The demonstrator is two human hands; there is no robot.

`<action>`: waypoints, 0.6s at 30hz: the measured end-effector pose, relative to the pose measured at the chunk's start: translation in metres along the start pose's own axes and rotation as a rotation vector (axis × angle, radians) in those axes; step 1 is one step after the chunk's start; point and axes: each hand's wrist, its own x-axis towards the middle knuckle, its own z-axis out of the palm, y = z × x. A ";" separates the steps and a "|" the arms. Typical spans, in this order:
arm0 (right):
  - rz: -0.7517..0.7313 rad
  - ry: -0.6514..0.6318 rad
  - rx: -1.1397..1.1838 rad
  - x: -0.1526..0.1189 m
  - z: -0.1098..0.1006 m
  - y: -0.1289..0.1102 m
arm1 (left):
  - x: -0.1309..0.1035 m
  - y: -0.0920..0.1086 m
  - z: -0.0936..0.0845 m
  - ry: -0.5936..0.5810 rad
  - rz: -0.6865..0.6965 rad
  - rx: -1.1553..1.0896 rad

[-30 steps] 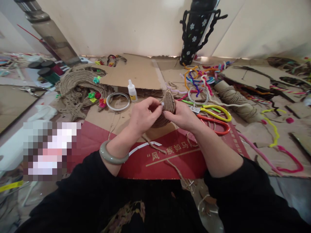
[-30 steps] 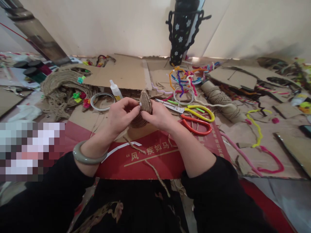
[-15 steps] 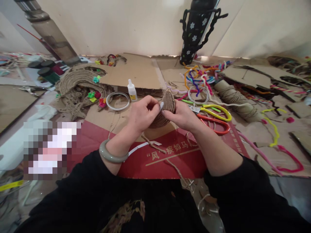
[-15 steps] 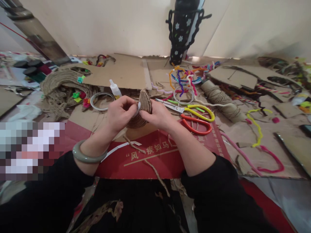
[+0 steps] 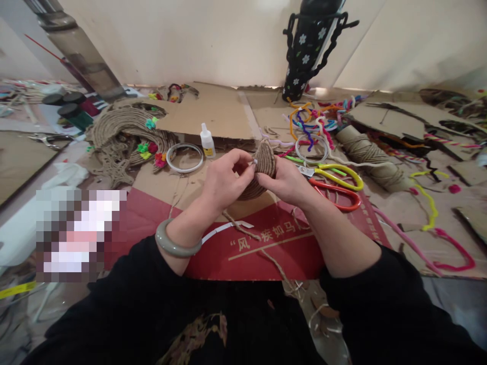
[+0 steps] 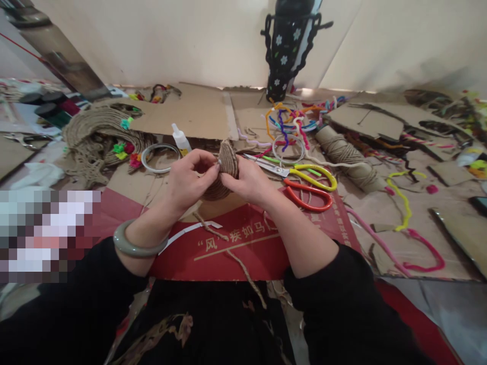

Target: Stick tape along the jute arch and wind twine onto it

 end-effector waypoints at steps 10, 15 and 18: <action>0.004 0.013 -0.046 -0.001 0.002 -0.001 | -0.001 -0.003 0.001 0.005 -0.026 -0.002; -0.001 0.020 -0.060 -0.002 0.002 -0.002 | 0.000 -0.003 0.000 -0.015 -0.048 0.031; -0.020 0.009 -0.041 -0.003 0.001 -0.002 | 0.001 -0.003 0.000 -0.008 -0.076 0.045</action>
